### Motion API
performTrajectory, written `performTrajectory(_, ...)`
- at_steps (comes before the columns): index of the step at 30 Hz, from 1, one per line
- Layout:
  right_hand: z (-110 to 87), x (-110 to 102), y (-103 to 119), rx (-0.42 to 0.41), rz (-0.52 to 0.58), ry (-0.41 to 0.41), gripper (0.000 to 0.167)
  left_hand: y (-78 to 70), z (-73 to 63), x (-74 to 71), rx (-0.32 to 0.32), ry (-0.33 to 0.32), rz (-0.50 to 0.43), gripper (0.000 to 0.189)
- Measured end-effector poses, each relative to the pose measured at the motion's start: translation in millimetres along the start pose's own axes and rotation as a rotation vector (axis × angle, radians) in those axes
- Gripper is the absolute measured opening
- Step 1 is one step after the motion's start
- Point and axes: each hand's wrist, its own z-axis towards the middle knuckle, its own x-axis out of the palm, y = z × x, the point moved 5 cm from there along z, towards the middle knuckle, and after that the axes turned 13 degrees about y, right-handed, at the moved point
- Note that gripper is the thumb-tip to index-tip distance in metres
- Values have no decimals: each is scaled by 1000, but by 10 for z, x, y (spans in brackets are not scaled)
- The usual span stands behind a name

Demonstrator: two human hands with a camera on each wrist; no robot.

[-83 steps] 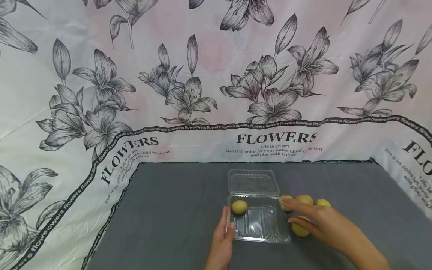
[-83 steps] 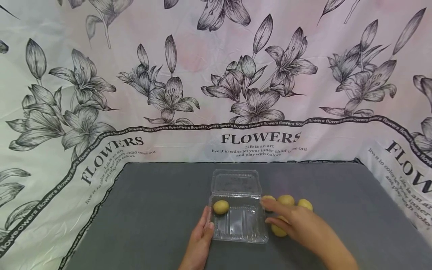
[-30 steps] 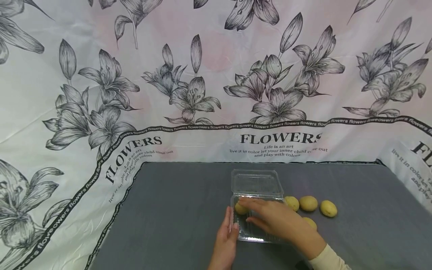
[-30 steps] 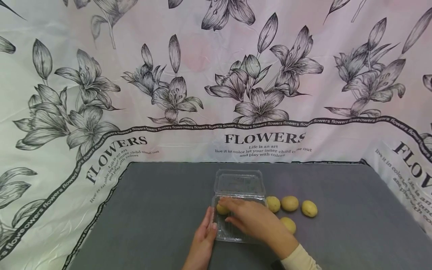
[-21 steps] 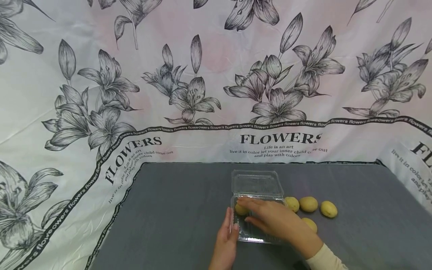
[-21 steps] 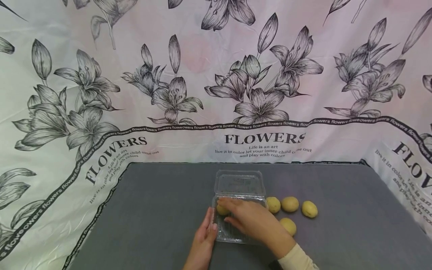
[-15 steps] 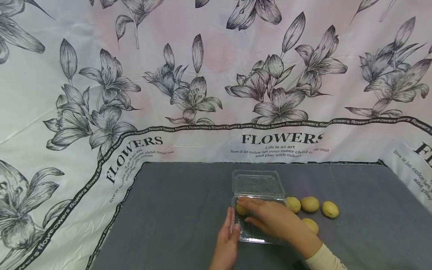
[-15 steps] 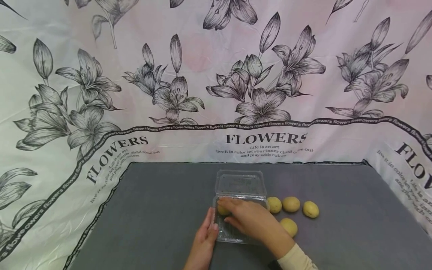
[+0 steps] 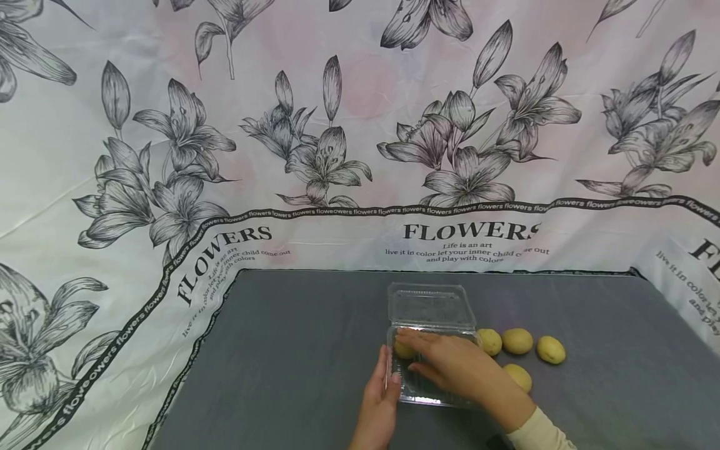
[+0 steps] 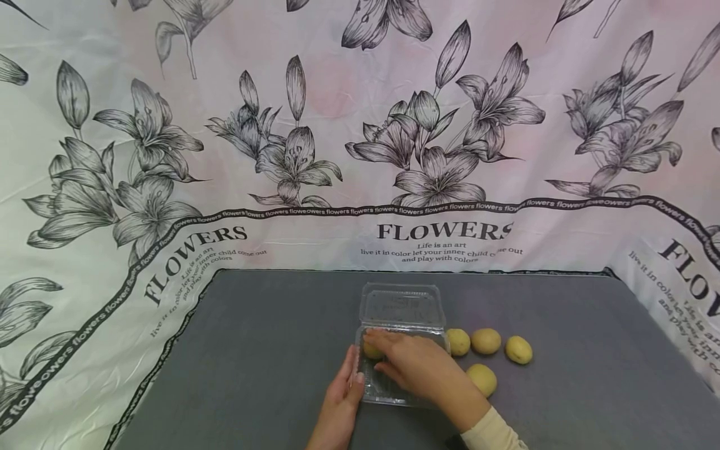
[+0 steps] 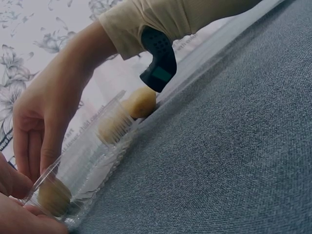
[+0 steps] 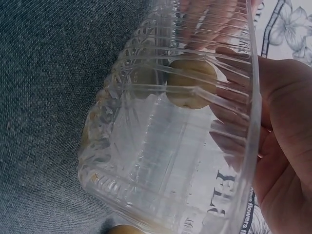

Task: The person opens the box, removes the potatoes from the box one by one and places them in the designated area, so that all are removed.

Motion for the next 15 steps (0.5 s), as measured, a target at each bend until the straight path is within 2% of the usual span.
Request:
performTrajectory(6,-11,16,-12,15,14,15,51,2,7,3,1,-9,0,65)
performTrajectory(15,-12,14,1,5,7,-3,52,-7,-1,5,7,-24,10,65)
